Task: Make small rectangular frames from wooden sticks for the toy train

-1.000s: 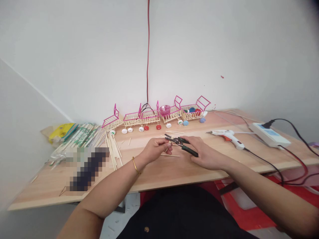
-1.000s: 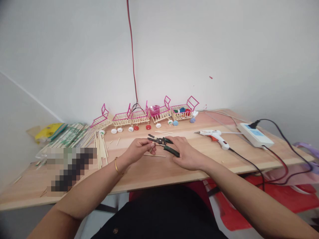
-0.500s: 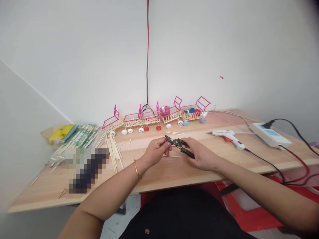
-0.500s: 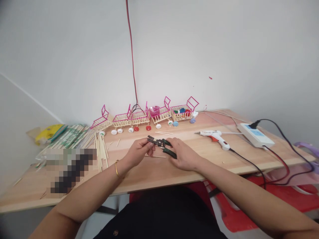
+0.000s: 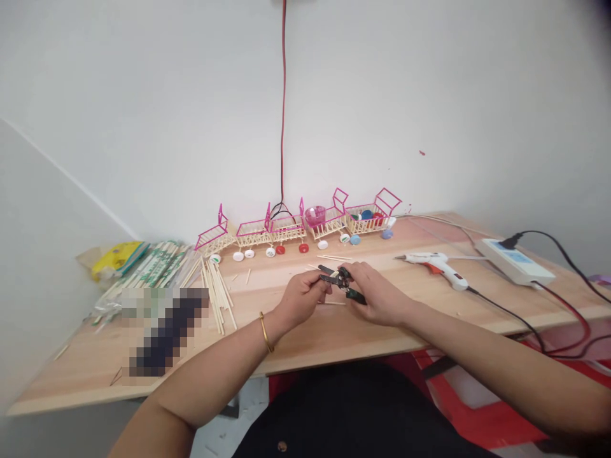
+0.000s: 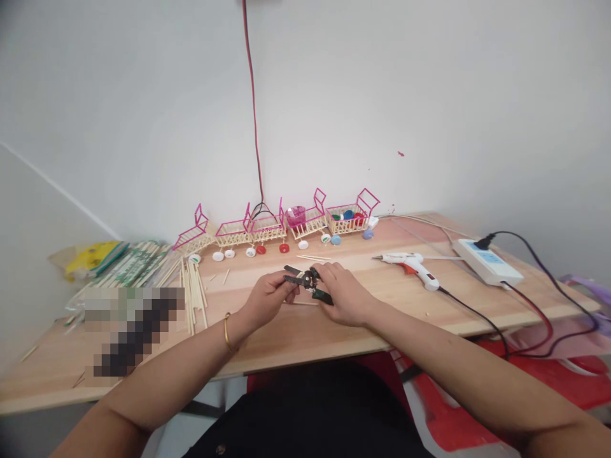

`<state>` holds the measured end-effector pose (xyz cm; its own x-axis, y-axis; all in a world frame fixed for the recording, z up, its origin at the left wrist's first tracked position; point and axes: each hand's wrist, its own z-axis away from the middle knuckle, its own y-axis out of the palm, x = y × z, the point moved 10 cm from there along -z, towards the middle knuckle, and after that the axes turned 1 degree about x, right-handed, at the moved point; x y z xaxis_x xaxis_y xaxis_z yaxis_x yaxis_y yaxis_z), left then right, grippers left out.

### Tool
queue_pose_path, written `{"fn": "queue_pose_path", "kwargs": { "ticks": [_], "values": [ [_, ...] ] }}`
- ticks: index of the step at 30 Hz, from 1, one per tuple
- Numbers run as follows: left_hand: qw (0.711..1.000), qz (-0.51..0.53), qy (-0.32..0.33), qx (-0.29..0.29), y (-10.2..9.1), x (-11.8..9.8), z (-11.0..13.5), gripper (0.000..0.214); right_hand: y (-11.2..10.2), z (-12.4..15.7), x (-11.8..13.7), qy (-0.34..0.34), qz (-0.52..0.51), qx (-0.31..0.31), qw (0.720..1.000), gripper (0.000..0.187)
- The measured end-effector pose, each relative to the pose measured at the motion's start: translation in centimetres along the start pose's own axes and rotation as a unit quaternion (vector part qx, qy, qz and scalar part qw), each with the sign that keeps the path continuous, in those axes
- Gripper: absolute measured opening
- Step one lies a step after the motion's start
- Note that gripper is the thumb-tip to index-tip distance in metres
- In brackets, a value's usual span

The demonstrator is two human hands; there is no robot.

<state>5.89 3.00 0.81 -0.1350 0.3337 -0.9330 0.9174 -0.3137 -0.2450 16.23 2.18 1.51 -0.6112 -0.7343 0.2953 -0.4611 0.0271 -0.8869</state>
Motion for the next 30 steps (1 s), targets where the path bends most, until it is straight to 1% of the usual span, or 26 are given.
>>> {"fn": "queue_pose_path", "kwargs": {
  "ticks": [3, 6, 9, 12, 16, 22, 24, 27, 28, 30],
  "values": [
    [1.000, 0.009, -0.018, -0.003, -0.2, 0.8, -0.2, 0.026, 0.2, -0.4, 0.0, 0.002, -0.015, 0.011, 1.000, 0.052],
    [0.999, 0.012, -0.027, -0.026, -0.6, 1.4, -0.3, 0.026, 0.5, -0.5, -0.4, 0.024, -0.031, -0.003, 0.999, 0.056],
    [0.998, -0.018, -0.023, -0.060, -1.3, 1.6, -0.4, 0.026, 1.1, -0.5, -1.1, 0.067, -0.040, -0.024, 0.997, 0.059],
    [0.996, -0.055, -0.022, -0.071, -1.6, 1.6, -0.4, 0.025, 1.7, -0.5, -1.5, 0.092, -0.041, -0.033, 0.994, 0.059],
    [0.994, -0.084, -0.016, -0.067, -1.5, 1.4, -0.4, 0.024, 2.0, -0.7, -1.4, 0.074, -0.031, -0.038, 0.996, 0.055],
    [0.992, -0.102, -0.009, -0.079, -1.7, 1.1, -0.2, 0.025, 2.0, -1.0, -1.7, 0.044, -0.028, -0.058, 0.997, 0.049],
    [0.994, -0.087, -0.006, -0.067, -1.5, 1.1, -0.3, 0.022, 2.0, -1.0, -1.7, 0.033, -0.036, -0.061, 0.997, 0.049],
    [0.998, -0.042, -0.008, -0.035, -1.1, 1.2, -0.6, 0.020, 1.7, -1.0, -1.7, 0.022, -0.047, -0.068, 0.996, 0.052],
    [0.999, -0.027, -0.013, -0.031, -1.0, 1.4, -0.7, 0.021, 1.6, -1.0, -1.7, 0.022, -0.049, -0.070, 0.996, 0.051],
    [0.999, -0.011, -0.018, -0.045, -1.3, 1.6, -0.7, 0.022, 1.6, -1.0, -1.8, 0.026, -0.051, -0.070, 0.996, 0.047]
  ]
}}
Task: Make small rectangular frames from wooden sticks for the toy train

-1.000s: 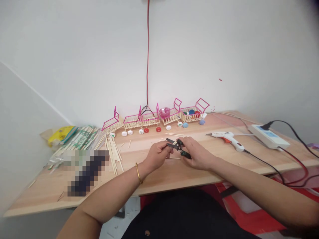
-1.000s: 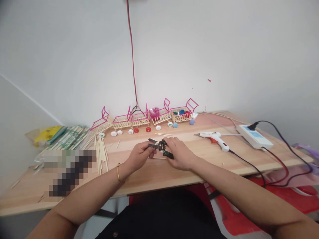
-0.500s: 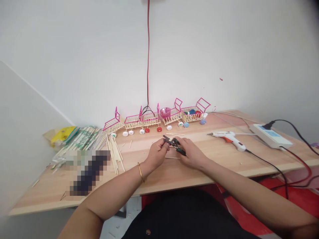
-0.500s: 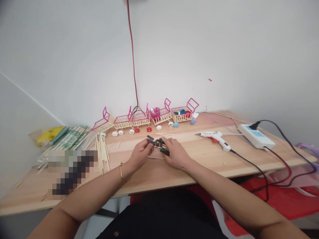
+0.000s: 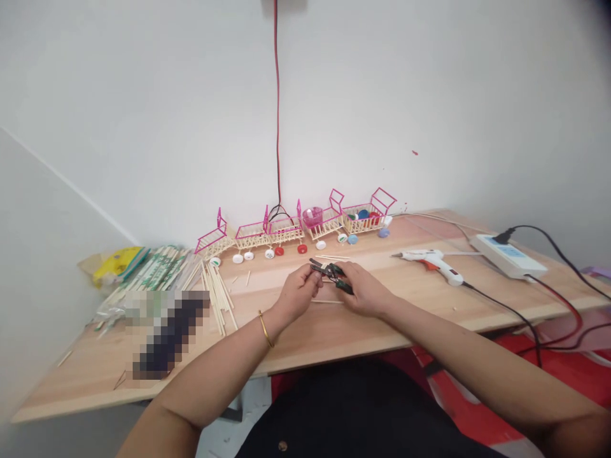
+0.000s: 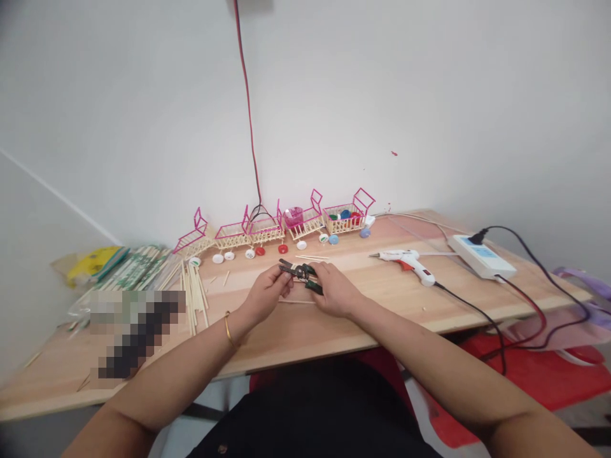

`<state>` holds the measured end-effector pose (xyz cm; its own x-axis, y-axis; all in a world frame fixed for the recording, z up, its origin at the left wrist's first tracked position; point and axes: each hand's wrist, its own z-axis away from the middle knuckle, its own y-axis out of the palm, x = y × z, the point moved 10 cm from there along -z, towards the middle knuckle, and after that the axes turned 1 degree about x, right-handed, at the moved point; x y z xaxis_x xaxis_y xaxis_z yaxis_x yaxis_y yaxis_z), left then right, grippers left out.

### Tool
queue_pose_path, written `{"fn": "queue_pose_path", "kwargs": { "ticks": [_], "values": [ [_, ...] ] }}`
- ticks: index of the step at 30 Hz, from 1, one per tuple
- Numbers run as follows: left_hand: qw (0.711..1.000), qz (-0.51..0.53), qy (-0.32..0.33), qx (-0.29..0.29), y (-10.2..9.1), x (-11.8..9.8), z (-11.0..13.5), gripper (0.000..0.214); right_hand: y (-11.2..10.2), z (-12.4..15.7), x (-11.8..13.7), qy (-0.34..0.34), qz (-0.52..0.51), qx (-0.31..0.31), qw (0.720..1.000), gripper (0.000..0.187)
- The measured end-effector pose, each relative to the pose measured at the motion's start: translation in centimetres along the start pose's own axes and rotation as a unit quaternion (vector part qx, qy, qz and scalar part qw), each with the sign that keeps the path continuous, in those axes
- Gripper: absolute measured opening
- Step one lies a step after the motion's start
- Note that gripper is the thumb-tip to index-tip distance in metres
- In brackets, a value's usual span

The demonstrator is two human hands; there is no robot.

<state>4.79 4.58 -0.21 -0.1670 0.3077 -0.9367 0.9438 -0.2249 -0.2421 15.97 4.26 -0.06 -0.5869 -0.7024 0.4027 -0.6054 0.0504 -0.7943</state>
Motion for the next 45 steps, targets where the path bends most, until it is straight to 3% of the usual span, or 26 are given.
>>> {"fn": "queue_pose_path", "kwargs": {
  "ticks": [6, 12, 24, 30, 35, 39, 45],
  "values": [
    [0.999, -0.011, 0.027, -0.017, -0.8, -0.9, 0.1, 0.020, -0.2, -0.3, 0.2, -0.001, -0.017, 0.004, 1.000, 0.045],
    [0.974, -0.183, 0.131, -0.003, -1.2, -4.4, 0.4, 0.022, -0.8, -0.3, 1.0, -0.016, -0.008, 0.004, 1.000, 0.046],
    [0.970, -0.187, 0.156, -0.017, -1.4, -5.3, 0.7, 0.022, -1.2, 0.3, 1.2, 0.005, -0.035, -0.008, 0.999, 0.047],
    [0.989, -0.108, 0.100, 0.019, -1.0, -4.3, 0.3, 0.018, -1.3, 0.6, 1.9, 0.021, -0.076, 0.020, 0.997, 0.044],
    [0.989, -0.113, 0.088, -0.030, -1.7, -3.9, 0.5, 0.022, -1.5, 0.5, 2.3, 0.033, -0.097, 0.026, 0.994, 0.044],
    [0.990, -0.112, 0.079, -0.027, -2.2, -4.0, 0.6, 0.025, -1.3, 0.5, 2.2, 0.035, -0.117, 0.019, 0.992, 0.043],
    [0.994, -0.022, 0.034, -0.098, -4.0, -3.0, 0.4, 0.020, -1.8, 0.6, 1.4, 0.045, -0.108, -0.014, 0.993, 0.044]
  ]
}}
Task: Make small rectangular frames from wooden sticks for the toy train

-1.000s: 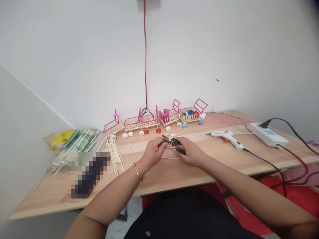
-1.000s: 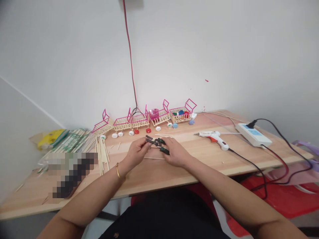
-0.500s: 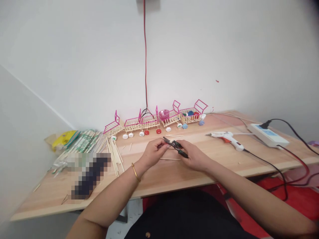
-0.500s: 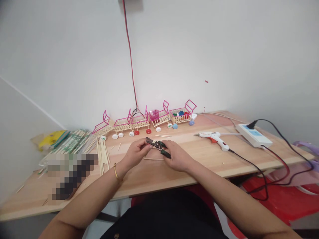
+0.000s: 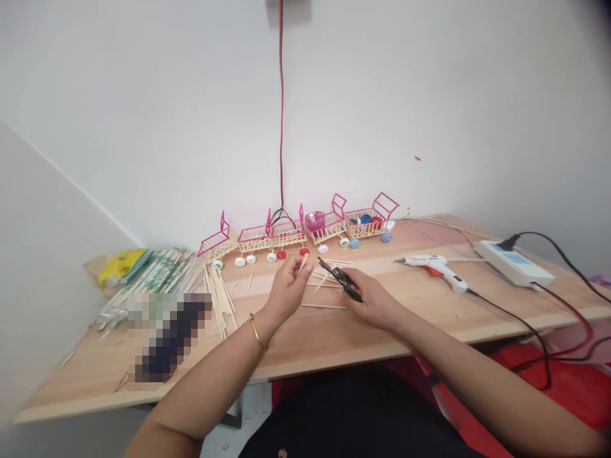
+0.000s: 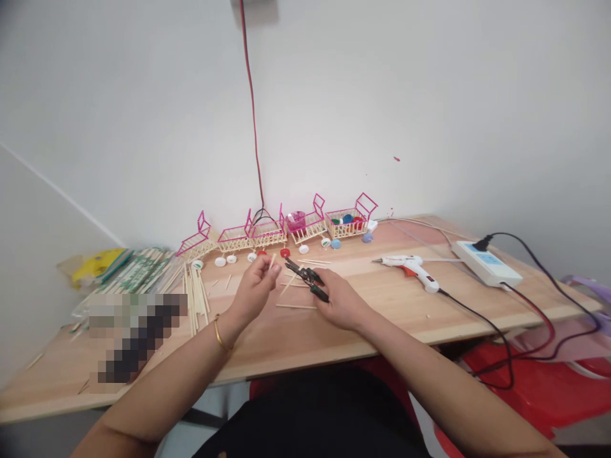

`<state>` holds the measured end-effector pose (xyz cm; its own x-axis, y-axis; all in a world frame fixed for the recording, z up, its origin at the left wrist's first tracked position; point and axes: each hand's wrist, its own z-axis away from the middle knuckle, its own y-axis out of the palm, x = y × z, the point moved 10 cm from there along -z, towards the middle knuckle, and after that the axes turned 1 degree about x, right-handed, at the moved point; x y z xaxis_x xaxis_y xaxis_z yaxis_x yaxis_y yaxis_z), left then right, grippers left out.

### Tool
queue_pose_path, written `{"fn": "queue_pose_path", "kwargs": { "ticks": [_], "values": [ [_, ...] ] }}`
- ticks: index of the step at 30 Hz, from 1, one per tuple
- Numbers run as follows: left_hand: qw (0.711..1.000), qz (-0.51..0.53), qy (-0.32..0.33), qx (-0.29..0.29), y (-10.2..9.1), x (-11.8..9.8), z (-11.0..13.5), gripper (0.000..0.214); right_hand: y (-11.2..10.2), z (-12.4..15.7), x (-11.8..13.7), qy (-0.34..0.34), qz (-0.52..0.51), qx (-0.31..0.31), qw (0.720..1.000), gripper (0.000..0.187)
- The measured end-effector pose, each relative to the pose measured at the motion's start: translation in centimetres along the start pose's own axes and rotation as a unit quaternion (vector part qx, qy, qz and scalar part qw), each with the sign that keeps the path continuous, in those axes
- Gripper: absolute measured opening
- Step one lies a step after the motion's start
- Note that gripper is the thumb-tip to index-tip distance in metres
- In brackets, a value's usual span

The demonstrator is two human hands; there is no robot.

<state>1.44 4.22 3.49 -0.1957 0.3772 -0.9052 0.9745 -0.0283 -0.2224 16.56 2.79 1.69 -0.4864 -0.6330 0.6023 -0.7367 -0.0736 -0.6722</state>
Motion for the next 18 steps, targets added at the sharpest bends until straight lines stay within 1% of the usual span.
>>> {"fn": "queue_pose_path", "kwargs": {
  "ticks": [2, 6, 9, 11, 14, 18],
  "values": [
    [0.998, 0.054, -0.021, 0.000, 0.4, 0.4, 0.1, 0.022, -0.1, 0.0, 0.1, -0.003, 0.008, -0.004, 1.000, 0.046],
    [0.982, 0.171, -0.063, 0.044, 2.6, 0.9, 0.6, 0.027, 0.3, 0.0, 0.4, -0.015, 0.019, -0.006, 1.000, 0.049],
    [0.967, 0.225, -0.113, 0.047, 3.5, 2.0, 1.1, 0.024, 0.3, 0.1, 0.4, -0.022, 0.036, -0.014, 0.999, 0.047],
    [0.957, 0.253, -0.132, 0.050, 3.9, 2.7, 1.3, 0.023, 0.2, 0.2, 0.4, -0.029, 0.050, -0.019, 0.998, 0.047],
    [0.950, 0.280, -0.128, 0.054, 4.0, 3.0, 1.2, 0.021, -0.1, 0.1, 0.6, -0.047, 0.079, -0.019, 0.996, 0.050],
    [0.948, 0.285, -0.125, 0.060, 4.2, 3.0, 1.1, 0.020, -0.4, 0.1, 0.9, -0.061, 0.102, -0.011, 0.993, 0.053]
  ]
}}
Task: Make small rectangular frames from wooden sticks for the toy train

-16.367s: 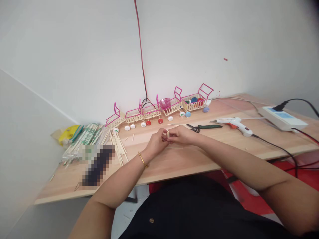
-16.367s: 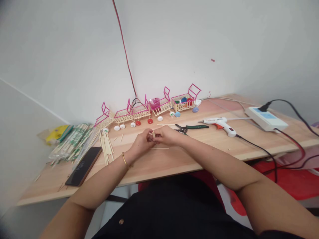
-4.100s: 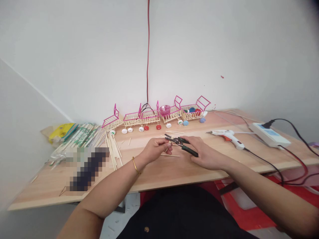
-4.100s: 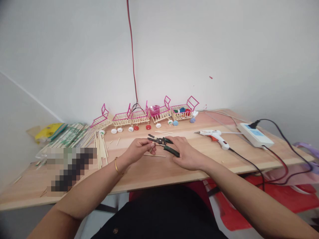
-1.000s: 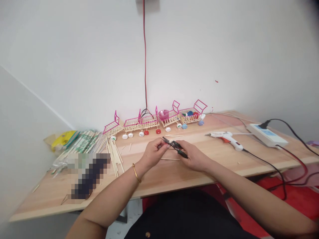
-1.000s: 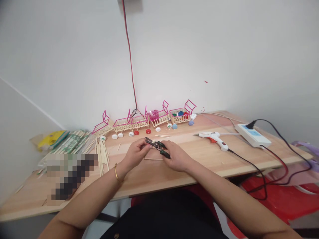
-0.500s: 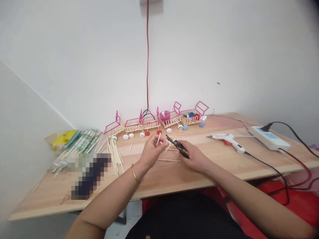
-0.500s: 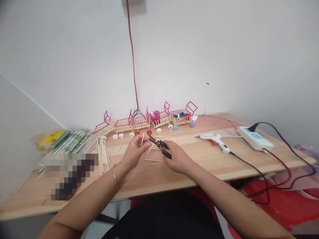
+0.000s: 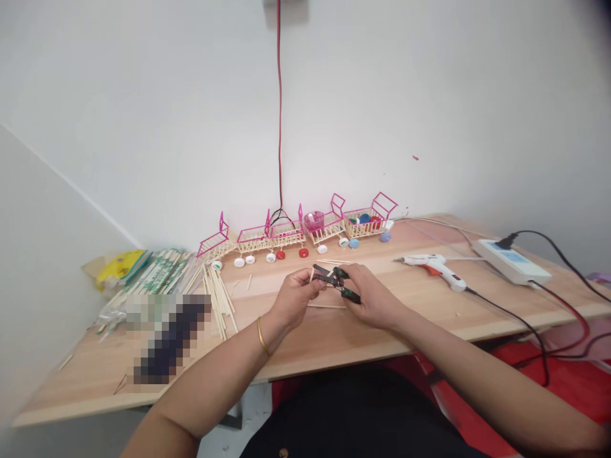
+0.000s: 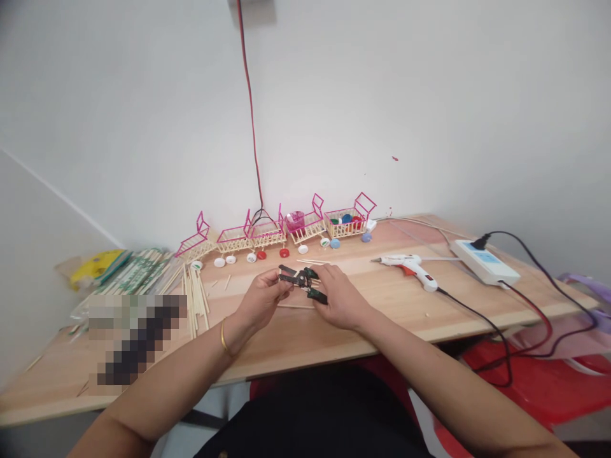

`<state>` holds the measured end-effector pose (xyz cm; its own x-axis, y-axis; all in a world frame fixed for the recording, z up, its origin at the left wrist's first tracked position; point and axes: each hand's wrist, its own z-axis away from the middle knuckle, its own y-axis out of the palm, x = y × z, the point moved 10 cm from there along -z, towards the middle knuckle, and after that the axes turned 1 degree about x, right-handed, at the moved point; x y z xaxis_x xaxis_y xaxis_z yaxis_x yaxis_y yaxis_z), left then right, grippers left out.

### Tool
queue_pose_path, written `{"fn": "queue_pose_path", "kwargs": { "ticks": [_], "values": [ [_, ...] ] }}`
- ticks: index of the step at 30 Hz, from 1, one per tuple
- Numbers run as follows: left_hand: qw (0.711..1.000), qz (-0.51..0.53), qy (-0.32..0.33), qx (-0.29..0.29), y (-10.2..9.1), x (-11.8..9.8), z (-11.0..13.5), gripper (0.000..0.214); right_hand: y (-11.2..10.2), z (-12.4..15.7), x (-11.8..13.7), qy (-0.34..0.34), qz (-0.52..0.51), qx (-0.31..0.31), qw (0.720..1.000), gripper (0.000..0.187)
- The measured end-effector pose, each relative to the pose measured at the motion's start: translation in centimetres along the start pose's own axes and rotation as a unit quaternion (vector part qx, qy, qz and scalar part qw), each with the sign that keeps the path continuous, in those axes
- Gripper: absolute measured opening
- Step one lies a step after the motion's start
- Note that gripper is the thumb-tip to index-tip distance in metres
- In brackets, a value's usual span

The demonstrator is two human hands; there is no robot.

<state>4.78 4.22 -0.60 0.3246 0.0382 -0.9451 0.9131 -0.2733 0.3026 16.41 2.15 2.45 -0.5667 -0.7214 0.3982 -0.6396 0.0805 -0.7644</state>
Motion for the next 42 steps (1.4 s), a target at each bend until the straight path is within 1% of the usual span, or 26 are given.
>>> {"fn": "queue_pose_path", "kwargs": {
  "ticks": [7, 11, 15, 22, 29, 36, 40, 42],
  "values": [
    [1.000, 0.006, -0.003, 0.013, 0.4, 0.1, 0.1, 0.021, -0.6, 0.0, 0.4, -0.010, 0.020, -0.004, 1.000, 0.057],
    [1.000, 0.019, -0.001, 0.021, 0.7, 0.1, 0.2, 0.021, -0.9, -0.2, 0.7, -0.024, 0.023, -0.001, 0.999, 0.058],
    [1.000, 0.012, -0.004, 0.027, 0.9, 0.0, 0.3, 0.024, -1.5, -0.3, 0.9, -0.040, 0.024, -0.007, 0.999, 0.060],
    [0.999, 0.004, -0.012, 0.040, 0.8, 0.3, 0.3, 0.025, -1.6, -0.4, 1.1, -0.049, 0.017, 0.013, 0.999, 0.060],
    [0.998, 0.020, -0.001, 0.054, 1.2, 0.0, 0.3, 0.021, -1.2, -0.7, 0.7, -0.039, 0.037, 0.027, 0.998, 0.050],
    [1.000, -0.002, 0.010, 0.029, 0.4, 0.5, -0.1, 0.019, -0.3, -0.8, -0.1, -0.041, 0.054, 0.049, 0.996, 0.040],
    [0.999, 0.005, 0.005, 0.034, 0.4, 0.7, -0.2, 0.020, 0.2, -0.6, -0.8, -0.020, 0.023, 0.047, 0.998, 0.024],
    [0.999, 0.008, -0.001, 0.034, 0.4, 0.7, -0.2, 0.021, 0.4, -0.6, -1.2, -0.002, -0.005, 0.047, 0.999, 0.020]
  ]
}}
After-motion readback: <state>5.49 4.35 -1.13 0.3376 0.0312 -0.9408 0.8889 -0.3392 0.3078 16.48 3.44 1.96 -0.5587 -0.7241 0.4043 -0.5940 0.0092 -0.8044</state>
